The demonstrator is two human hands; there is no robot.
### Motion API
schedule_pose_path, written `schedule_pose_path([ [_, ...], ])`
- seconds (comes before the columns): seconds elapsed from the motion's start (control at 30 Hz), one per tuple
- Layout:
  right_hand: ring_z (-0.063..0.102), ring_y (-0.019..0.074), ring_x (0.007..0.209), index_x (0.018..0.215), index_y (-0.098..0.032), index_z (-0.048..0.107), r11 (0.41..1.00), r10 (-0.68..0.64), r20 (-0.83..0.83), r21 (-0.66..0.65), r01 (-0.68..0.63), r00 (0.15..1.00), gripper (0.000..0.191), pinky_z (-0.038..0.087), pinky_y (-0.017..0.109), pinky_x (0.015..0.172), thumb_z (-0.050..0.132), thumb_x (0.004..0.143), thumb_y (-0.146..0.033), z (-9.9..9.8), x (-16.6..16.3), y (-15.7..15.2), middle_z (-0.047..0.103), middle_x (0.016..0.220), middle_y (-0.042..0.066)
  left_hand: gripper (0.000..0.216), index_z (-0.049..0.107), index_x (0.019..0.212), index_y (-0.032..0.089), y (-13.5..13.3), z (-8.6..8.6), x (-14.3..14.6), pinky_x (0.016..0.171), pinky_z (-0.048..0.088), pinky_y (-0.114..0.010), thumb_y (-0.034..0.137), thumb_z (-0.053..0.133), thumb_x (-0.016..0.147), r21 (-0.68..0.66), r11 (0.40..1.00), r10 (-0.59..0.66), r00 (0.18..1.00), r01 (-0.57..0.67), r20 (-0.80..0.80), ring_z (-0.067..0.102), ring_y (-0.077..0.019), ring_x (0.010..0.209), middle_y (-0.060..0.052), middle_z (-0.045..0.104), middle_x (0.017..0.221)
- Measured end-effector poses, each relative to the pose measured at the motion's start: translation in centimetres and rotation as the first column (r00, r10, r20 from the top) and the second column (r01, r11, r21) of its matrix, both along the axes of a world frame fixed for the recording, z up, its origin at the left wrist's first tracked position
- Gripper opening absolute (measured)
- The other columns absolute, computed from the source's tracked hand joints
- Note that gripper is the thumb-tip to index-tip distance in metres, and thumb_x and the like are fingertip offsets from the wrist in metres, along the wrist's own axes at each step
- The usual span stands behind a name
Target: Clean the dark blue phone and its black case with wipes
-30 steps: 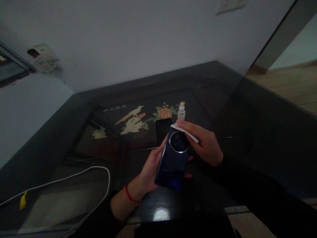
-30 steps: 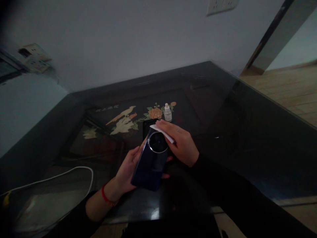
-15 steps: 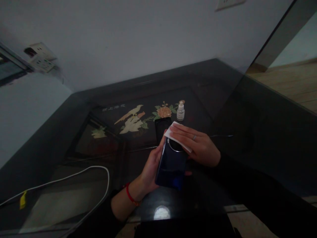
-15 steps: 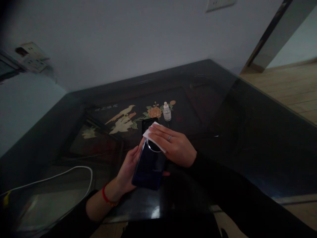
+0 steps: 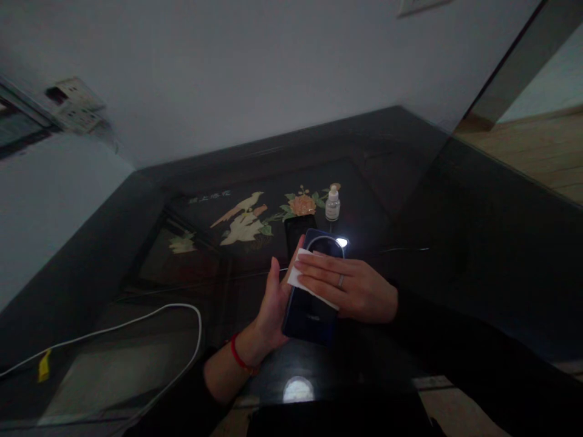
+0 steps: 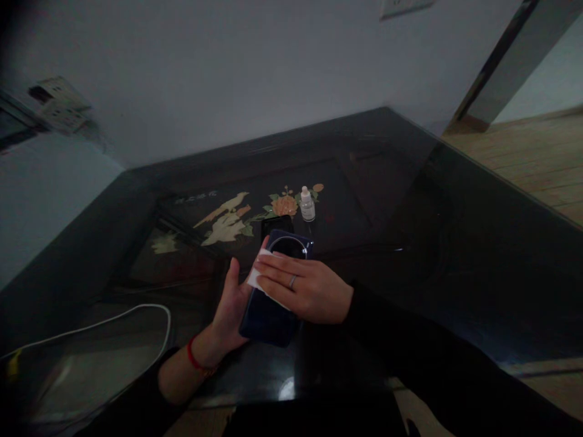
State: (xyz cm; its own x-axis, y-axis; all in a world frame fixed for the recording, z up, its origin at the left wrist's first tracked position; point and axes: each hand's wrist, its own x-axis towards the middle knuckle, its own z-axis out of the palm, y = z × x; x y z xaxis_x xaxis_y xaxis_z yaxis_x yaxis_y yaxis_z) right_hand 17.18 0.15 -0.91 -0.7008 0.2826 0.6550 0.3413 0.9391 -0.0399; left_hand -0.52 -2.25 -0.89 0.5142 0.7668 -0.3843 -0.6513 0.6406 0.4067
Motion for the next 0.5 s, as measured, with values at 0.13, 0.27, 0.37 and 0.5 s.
schedule_pose_path([
  [0.13, 0.051, 0.0241, 0.129, 0.112, -0.004, 0.063, 0.999, 0.032, -0.036, 0.039, -0.031, 0.999, 0.026, 0.050, 0.039, 0.104, 0.045, 0.097, -0.016, 0.1, 0.2, 0.0, 0.068, 0.119, 0.017, 0.058, 0.024, 0.150, 0.040, 0.6, 0.4, -0.4, 0.106, 0.038, -0.043, 0.059, 0.024, 0.095, 0.067, 0.996, 0.068, 0.997, -0.066, -0.025, 0.052, -0.0245, 0.124, -0.003, 0.048, 0.145],
  [0.27, 0.057, 0.0261, 0.123, 0.109, -0.004, 0.063, 0.998, 0.021, -0.091, 0.068, -0.015, 0.996, 0.024, 0.053, 0.041, 0.100, 0.057, 0.092, -0.019, 0.3, 1.5, 0.7, 0.069, 0.115, 0.018, 0.059, 0.011, 0.150, 0.044, 1.1, 0.5, -1.1, 0.106, 0.036, -0.051, 0.060, 0.022, 0.095, 0.146, 0.984, 0.101, 0.995, -0.098, -0.016, 0.049, -0.0282, 0.128, -0.003, 0.039, 0.152],
  [0.37, 0.056, 0.0247, 0.124, 0.115, -0.006, 0.062, 0.995, -0.079, -0.179, 0.043, 0.089, 0.981, 0.027, 0.053, 0.042, 0.101, 0.055, 0.088, -0.008, 0.5, 2.5, 1.3, 0.068, 0.118, 0.018, 0.060, 0.000, 0.148, 0.051, 1.2, 0.6, -1.4, 0.098, 0.039, -0.061, 0.063, 0.022, 0.093, 0.211, 0.977, 0.018, 0.999, -0.024, 0.032, 0.053, -0.0343, 0.123, -0.004, 0.037, 0.153],
  [0.5, 0.055, 0.0220, 0.125, 0.126, -0.013, 0.057, 0.963, -0.266, -0.304, -0.113, 0.243, 0.915, 0.038, 0.048, 0.044, 0.105, 0.049, 0.090, -0.004, 0.7, 2.8, 1.7, 0.065, 0.125, 0.014, 0.063, -0.002, 0.146, 0.054, 0.4, 0.6, -0.9, 0.084, 0.047, -0.059, 0.066, 0.025, 0.091, 0.263, 0.958, -0.121, 0.992, 0.111, 0.021, 0.058, -0.0394, 0.115, -0.007, 0.038, 0.152],
])
